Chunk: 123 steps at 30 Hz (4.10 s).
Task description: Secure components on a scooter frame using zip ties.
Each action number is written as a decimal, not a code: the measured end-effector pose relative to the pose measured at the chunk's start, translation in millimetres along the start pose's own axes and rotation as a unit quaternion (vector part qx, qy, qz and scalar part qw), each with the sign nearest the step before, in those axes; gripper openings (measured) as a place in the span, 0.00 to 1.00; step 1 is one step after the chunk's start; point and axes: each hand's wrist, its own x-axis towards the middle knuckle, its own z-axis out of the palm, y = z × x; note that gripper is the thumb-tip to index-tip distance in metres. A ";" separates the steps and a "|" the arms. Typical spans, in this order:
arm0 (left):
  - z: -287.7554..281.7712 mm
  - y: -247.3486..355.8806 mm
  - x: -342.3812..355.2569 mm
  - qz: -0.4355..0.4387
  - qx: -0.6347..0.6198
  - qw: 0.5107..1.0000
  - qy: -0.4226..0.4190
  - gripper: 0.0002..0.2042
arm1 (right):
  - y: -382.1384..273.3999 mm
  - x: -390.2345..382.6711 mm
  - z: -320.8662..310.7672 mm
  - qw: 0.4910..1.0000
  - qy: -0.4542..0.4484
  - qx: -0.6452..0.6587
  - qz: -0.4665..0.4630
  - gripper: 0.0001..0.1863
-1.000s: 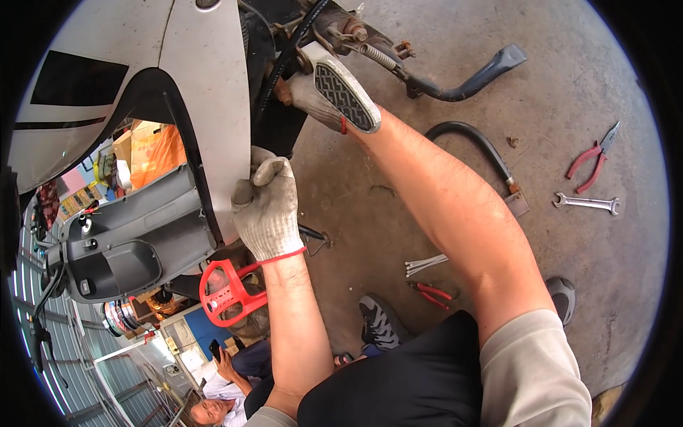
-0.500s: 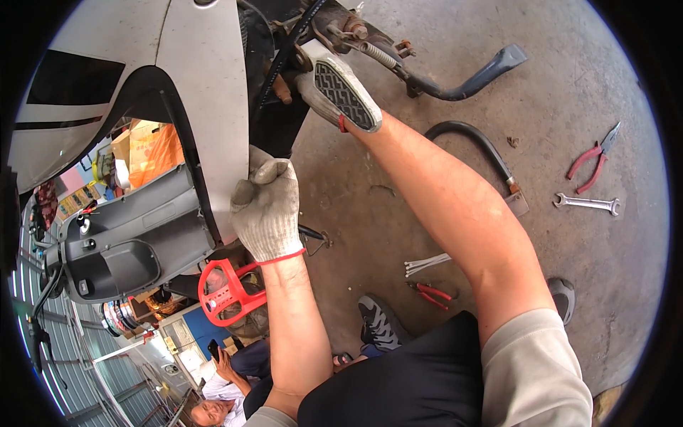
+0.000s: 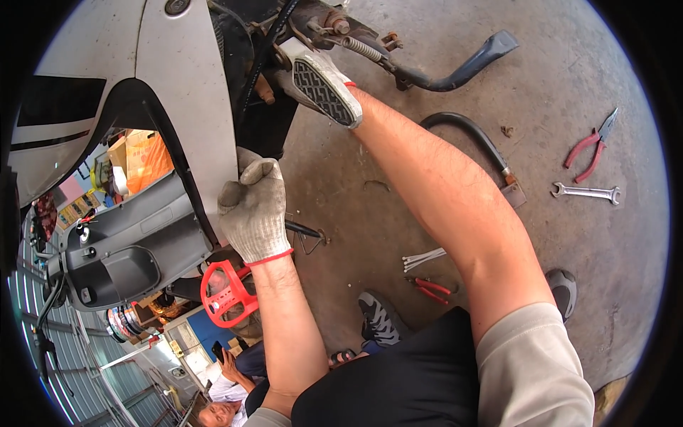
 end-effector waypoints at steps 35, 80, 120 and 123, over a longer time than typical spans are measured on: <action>2.1 1.3 -1.2 0.004 0.015 1.000 -0.017 0.15 | -14.5 -10.9 15.7 0.998 -0.028 0.046 -0.016 0.10; 0.9 -2.7 -9.3 0.007 -0.037 0.999 -0.030 0.18 | -16.7 -16.7 -1.7 0.963 -0.070 -0.240 -0.105 0.18; -20.6 1.6 -4.2 0.000 0.040 0.994 -0.106 0.16 | -22.6 -20.2 -15.1 0.942 -0.111 -0.249 -0.194 0.19; -19.0 0.3 -4.9 0.014 0.045 0.997 -0.055 0.20 | -45.6 -29.7 -16.4 0.977 -0.061 -0.168 -0.119 0.14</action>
